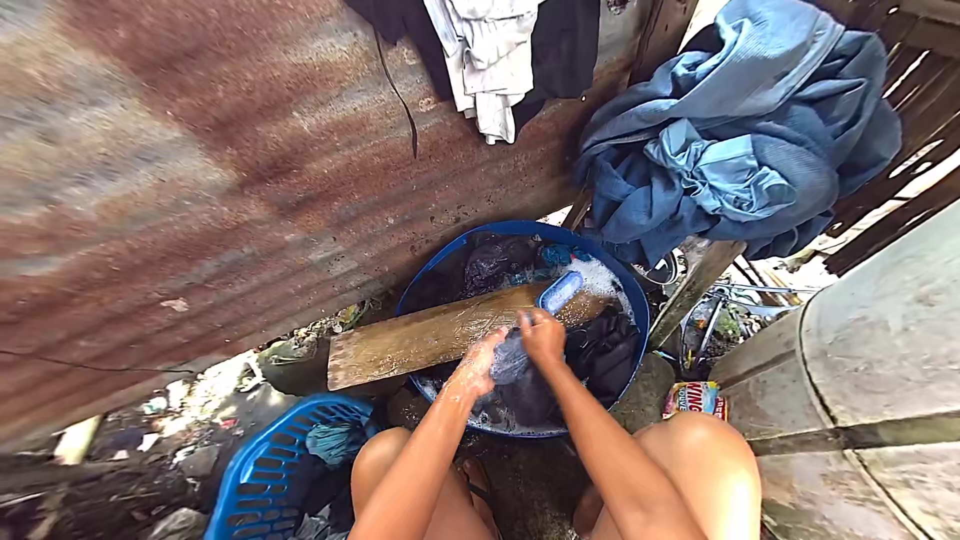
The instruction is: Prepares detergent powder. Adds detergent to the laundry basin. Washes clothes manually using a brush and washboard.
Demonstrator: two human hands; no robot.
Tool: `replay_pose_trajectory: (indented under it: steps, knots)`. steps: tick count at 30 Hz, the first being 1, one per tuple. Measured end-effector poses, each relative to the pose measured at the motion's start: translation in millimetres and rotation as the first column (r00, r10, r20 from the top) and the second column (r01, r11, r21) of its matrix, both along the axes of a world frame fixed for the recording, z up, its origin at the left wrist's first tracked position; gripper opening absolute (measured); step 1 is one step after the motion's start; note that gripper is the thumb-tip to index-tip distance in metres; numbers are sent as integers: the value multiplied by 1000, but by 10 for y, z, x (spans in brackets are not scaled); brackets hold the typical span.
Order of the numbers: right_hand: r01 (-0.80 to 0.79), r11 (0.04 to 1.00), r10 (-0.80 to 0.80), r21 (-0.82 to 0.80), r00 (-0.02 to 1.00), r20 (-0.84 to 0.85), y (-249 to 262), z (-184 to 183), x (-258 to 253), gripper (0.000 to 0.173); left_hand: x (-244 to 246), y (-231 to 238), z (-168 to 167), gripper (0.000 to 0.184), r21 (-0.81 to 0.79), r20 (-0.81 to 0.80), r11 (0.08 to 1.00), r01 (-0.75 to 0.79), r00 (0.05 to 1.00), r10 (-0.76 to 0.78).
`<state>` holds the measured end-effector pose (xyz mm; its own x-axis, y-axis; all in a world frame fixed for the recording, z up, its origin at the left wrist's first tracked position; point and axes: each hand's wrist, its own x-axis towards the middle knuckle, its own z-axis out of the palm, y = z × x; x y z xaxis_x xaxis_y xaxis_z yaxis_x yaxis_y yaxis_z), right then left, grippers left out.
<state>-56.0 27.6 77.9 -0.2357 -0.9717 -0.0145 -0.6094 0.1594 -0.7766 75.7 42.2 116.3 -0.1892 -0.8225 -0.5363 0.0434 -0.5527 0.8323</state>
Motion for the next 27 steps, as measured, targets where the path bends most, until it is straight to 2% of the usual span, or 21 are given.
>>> replay_pose_trajectory:
  steps: [1, 2, 3, 4, 5, 6, 9, 10, 12, 14, 16, 18, 19, 21, 22, 23, 24, 25, 26, 27]
  knots:
    - [4, 994, -7, 106, 1000, 26, -68, -3, -164, 45, 114, -41, 53, 30, -94, 166, 980, 174, 974, -156]
    - [-21, 986, 12, 163, 998, 59, -107, 48, -236, 45, 216, -109, 96, 26, -155, 336, 925, 347, 899, -281]
    - [-92, 982, 78, 168, 993, 89, -110, 132, -231, 43, 289, -175, 125, 38, -179, 457, 854, 487, 811, -366]
    - [-187, 973, 171, 132, 978, 122, -86, 242, -176, 40, 325, -230, 148, 57, -189, 511, 791, 582, 746, -427]
    - [-280, 957, 264, 83, 951, 163, -60, 373, -111, 37, 325, -269, 188, 69, -215, 526, 737, 641, 712, -466]
    - [-337, 941, 326, 22, 924, 200, -27, 499, -66, 36, 311, -290, 237, 69, -262, 534, 686, 679, 694, -483]
    - [-311, 940, 340, -140, 876, 342, 82, 669, -138, 36, 306, -283, 403, 27, -399, 590, 581, 710, 683, -431]
    - [-272, 945, 325, -183, 847, 421, 107, 695, -174, 36, 327, -272, 487, 22, -425, 600, 557, 714, 683, -417]
    - [-217, 939, 335, -267, 751, 568, 140, 721, -211, 38, 388, -317, 640, 27, -475, 625, 493, 729, 674, -394]
    - [-209, 910, 407, -359, 615, 675, 167, 678, -197, 25, 442, -361, 763, 32, -531, 658, 430, 730, 675, -335]
    - [-263, 877, 480, -402, 508, 715, 211, 632, -128, 4, 465, -352, 842, 30, -602, 626, 437, 668, 735, -261]
    - [-401, 837, 542, -372, 518, 661, 213, 545, -51, 37, 452, -298, 927, 25, -685, 493, 520, 511, 850, -185]
    - [-465, 832, 547, -303, 593, 590, 179, 470, -20, 44, 452, -268, 993, 23, -703, 384, 593, 392, 912, -148]
    - [-520, 850, 518, -79, 801, 301, 59, 215, -55, 37, 521, -242, 1110, 22, -685, 127, 721, 108, 991, -28]
    - [-468, 884, 458, -8, 861, 222, 6, 58, -131, 31, 586, -256, 1123, 23, -643, -21, 763, -60, 998, 60]
    - [-362, 932, 356, -26, 897, 261, -16, -93, -213, 27, 664, -288, 1078, 25, -577, -178, 782, -235, 971, 161]
    - [-205, 974, 228, -99, 878, 422, -14, -178, -252, 24, 743, -341, 961, 27, -485, -331, 782, -392, 910, 251]
    - [-61, 982, 162, -179, 761, 628, -2, -137, -225, 29, 797, -399, 793, 31, -386, -430, 777, -497, 842, 325]
    - [17, 967, 191, -255, 616, 764, 24, -12, -132, 43, 815, -437, 576, 38, -291, -486, 792, -536, 796, 360]
    - [33, 942, 269, -333, 518, 812, 72, 136, 23, 54, 776, -440, 323, 47, -192, -512, 831, -523, 775, 369]
